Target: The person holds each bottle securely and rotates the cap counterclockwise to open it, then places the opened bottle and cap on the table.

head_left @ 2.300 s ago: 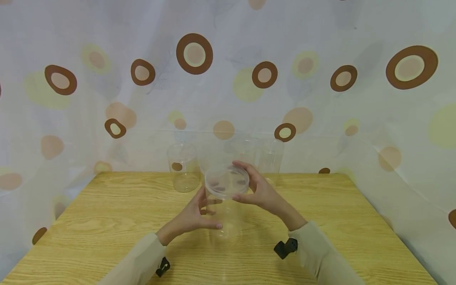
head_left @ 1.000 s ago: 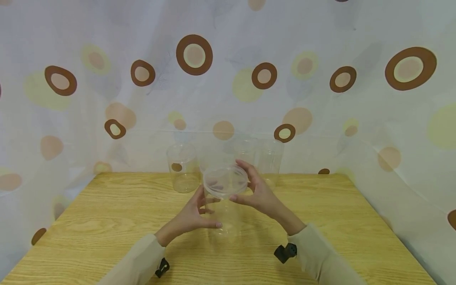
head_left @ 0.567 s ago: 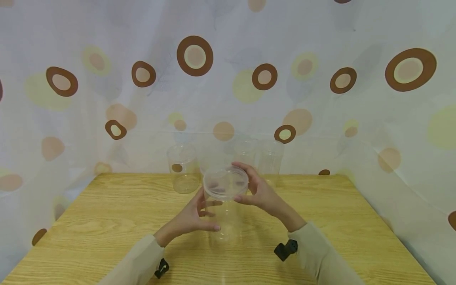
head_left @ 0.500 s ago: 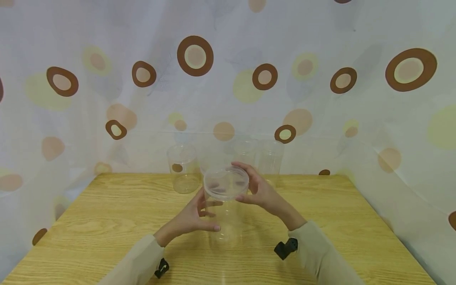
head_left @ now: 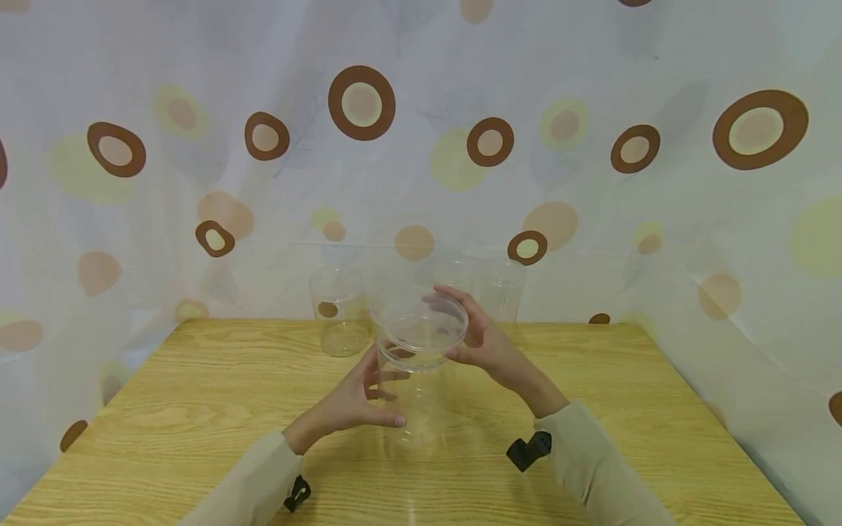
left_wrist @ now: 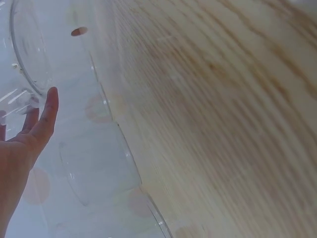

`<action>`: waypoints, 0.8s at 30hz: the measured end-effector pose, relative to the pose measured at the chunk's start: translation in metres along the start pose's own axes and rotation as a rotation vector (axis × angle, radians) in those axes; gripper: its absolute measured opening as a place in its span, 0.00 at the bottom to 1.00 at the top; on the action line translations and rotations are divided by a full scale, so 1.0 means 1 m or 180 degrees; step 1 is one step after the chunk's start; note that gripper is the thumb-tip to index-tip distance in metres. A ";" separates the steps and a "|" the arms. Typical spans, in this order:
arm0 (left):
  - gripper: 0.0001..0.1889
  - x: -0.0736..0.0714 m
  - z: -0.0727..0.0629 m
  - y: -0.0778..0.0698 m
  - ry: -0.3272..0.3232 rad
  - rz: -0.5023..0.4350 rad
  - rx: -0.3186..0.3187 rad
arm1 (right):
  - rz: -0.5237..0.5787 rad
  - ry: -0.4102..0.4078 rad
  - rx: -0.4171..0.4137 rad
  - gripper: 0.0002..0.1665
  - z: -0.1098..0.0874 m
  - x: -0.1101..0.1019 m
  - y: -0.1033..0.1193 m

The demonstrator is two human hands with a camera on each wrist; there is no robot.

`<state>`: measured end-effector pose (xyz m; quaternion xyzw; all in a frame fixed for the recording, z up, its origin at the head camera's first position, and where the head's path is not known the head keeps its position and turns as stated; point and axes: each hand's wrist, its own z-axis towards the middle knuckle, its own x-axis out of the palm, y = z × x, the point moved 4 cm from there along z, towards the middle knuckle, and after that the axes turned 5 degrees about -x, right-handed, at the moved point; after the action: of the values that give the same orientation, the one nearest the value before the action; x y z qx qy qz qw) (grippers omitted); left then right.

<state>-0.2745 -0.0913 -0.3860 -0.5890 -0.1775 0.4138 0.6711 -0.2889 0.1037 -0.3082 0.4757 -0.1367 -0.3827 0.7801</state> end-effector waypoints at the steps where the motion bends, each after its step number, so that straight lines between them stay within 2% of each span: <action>1: 0.54 -0.001 0.000 0.000 -0.0003 0.0023 0.0007 | -0.0028 -0.0040 -0.0039 0.53 0.000 -0.001 0.002; 6: 0.51 -0.007 -0.005 0.003 -0.0084 0.0100 0.0055 | -0.0197 -0.0197 -0.0108 0.54 -0.003 -0.011 0.006; 11: 0.51 -0.020 -0.014 0.006 -0.0250 0.0246 0.0004 | -0.0245 -0.0240 -0.0081 0.50 -0.011 -0.024 0.008; 19: 0.51 -0.045 -0.031 0.010 -0.0539 0.0546 -0.0099 | -0.0475 -0.0376 0.0220 0.45 -0.033 -0.050 0.003; 24: 0.51 -0.065 -0.044 0.010 -0.0763 0.0579 -0.0129 | -0.0685 -0.0365 0.0352 0.43 -0.050 -0.068 0.001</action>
<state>-0.2847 -0.1692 -0.3901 -0.5624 -0.2106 0.5366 0.5928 -0.3053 0.1851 -0.3222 0.5072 -0.1502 -0.4826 0.6980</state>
